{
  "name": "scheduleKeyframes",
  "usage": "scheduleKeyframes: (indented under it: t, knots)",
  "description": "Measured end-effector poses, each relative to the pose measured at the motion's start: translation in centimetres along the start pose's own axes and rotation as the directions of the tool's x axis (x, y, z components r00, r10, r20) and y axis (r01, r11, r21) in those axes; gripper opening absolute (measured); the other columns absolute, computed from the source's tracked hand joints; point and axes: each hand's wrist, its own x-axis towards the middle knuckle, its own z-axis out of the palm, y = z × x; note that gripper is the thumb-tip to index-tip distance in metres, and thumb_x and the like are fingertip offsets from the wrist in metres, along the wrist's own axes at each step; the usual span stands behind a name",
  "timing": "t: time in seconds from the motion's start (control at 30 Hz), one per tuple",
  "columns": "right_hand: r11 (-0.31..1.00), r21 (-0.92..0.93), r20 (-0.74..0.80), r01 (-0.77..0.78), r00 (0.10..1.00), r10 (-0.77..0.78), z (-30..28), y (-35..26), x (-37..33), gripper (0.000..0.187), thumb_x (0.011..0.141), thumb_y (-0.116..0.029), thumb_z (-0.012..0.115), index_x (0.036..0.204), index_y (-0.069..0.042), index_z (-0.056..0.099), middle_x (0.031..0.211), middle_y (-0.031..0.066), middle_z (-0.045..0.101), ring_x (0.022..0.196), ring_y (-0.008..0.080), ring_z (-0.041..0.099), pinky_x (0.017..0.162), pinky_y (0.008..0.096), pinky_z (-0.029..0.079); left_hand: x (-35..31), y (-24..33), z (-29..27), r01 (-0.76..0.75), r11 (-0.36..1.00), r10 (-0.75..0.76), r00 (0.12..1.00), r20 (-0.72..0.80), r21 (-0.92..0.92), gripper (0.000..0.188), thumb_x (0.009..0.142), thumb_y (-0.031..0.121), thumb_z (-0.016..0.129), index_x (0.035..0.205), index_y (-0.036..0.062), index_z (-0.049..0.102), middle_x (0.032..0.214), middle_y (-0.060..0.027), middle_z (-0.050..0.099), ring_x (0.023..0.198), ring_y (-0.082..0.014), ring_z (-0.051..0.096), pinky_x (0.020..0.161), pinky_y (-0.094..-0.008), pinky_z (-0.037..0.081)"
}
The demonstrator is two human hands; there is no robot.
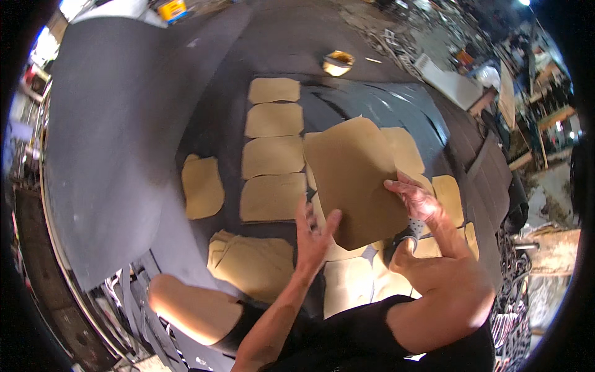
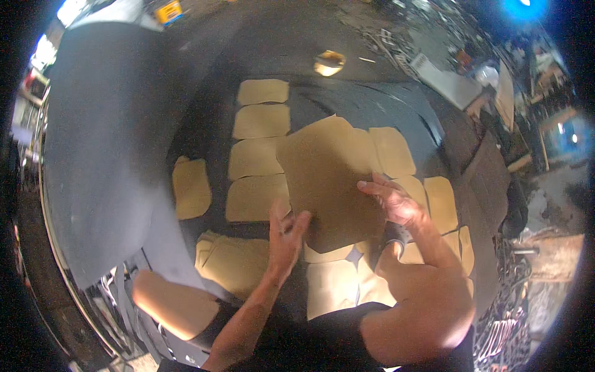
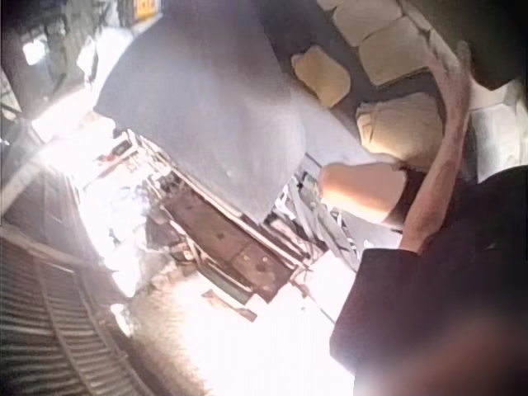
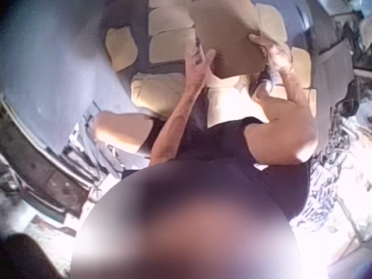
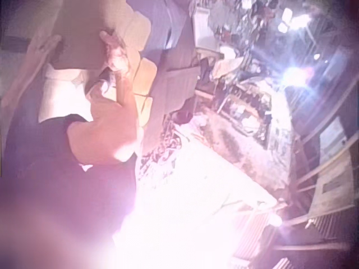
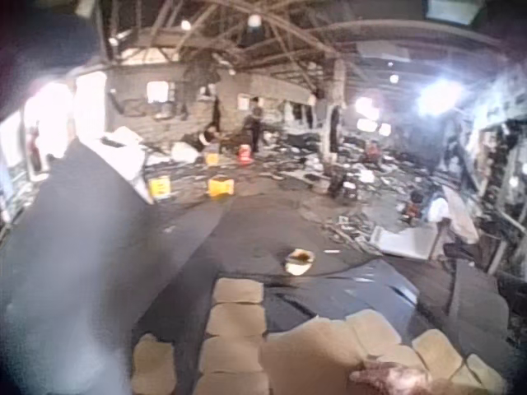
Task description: The person places irregularly shaped paper pieces onto a large dark surface, arranging them in a pattern. They pick up pieces from a stack and position them one by one, occasionally adjusting their placement.
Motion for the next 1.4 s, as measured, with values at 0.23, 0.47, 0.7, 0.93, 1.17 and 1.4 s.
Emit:
scheduleKeyframes:
  t: [0.23,0.47,0.7,0.93,1.17,1.4]
  knots:
    - [0.303,-0.94,-0.308,-0.157,0.775,-0.552,-17.1,17.3,2.1,0.075,0.109,-0.025,0.067,0.172,-0.005,0.031,0.154,0.0161,0.062,0.107,0.0314,0.072,0.097,0.044,0.058,1.3,-8.6,11.5,0.383,0.873,-0.435,0.891,0.129,0.301,0.052,0.1,0.015,0.074,0.147,-0.0023,0.064,0.112,-0.0106,0.072,0.096,-0.0167,0.066,0.089,-0.0353,0.054]
    - [0.641,-0.75,-0.512,-0.165,0.759,-0.403,-27.0,7.1,-0.3,0.054,0.104,-0.022,0.073,0.154,-0.007,0.057,0.114,0.0201,0.077,0.096,0.0263,0.076,0.083,0.0418,0.06,4.1,-15.4,24.2,0.211,0.897,-0.31,0.926,0.213,0.389,0.03,0.099,0.015,0.074,0.121,-0.0058,0.076,0.09,-0.0034,0.075,0.078,-0.0131,0.065,0.078,-0.032,0.054]
    - [0.597,-0.777,-0.566,-0.201,0.638,-0.521,-45.9,-4.4,0.3,0.045,0.096,-0.015,0.078,0.14,-0.012,0.07,0.094,0.0171,0.08,0.087,0.0238,0.079,0.079,0.0398,0.061,11.3,-20.7,44.3,0.065,0.805,-0.225,0.953,0.202,0.59,0.036,0.09,0.026,0.09,0.116,0.0026,0.083,0.093,-0.0135,0.082,0.09,-0.0226,0.075,0.087,-0.0406,0.057]
    - [0.645,-0.721,-0.601,-0.253,0.692,-0.4,-52.6,-3.2,0.2,0.045,0.097,-0.018,0.08,0.141,-0.014,0.07,0.098,0.011,0.077,0.092,0.0207,0.074,0.088,0.0387,0.06,12.1,-23.9,49.4,0.101,0.817,-0.28,0.93,0.238,0.567,0.048,0.089,0.025,0.09,0.127,-0.0025,0.079,0.116,-0.0238,0.081,0.108,-0.0305,0.078,0.102,-0.0421,0.057]
    - [0.646,-0.726,-0.583,-0.234,0.708,-0.399,-53.9,-2.4,0.6,0.049,0.098,-0.02,0.081,0.144,-0.01,0.068,0.093,0.0083,0.075,0.085,0.0162,0.072,0.082,0.0365,0.059,12.0,-24.3,49.6,0.114,0.761,-0.307,0.931,0.199,0.639,0.041,0.089,0.025,0.088,0.123,0.0024,0.083,0.117,-0.0199,0.082,0.104,-0.0302,0.08,0.1,-0.0418,0.058]
    - [0.46,-0.828,-0.544,-0.32,0.654,-0.526,-52.2,-1.6,1.1,0.059,0.093,-0.023,0.085,0.148,-0.011,0.066,0.109,0.0139,0.07,0.096,0.0268,0.071,0.088,0.0427,0.057,11.3,-23.9,49.6,-0.226,0.61,-0.127,0.918,0.376,0.76,0.058,0.096,0.026,0.083,0.146,0.0,0.067,0.103,-0.0227,0.082,0.098,-0.032,0.079,0.093,-0.0445,0.059]
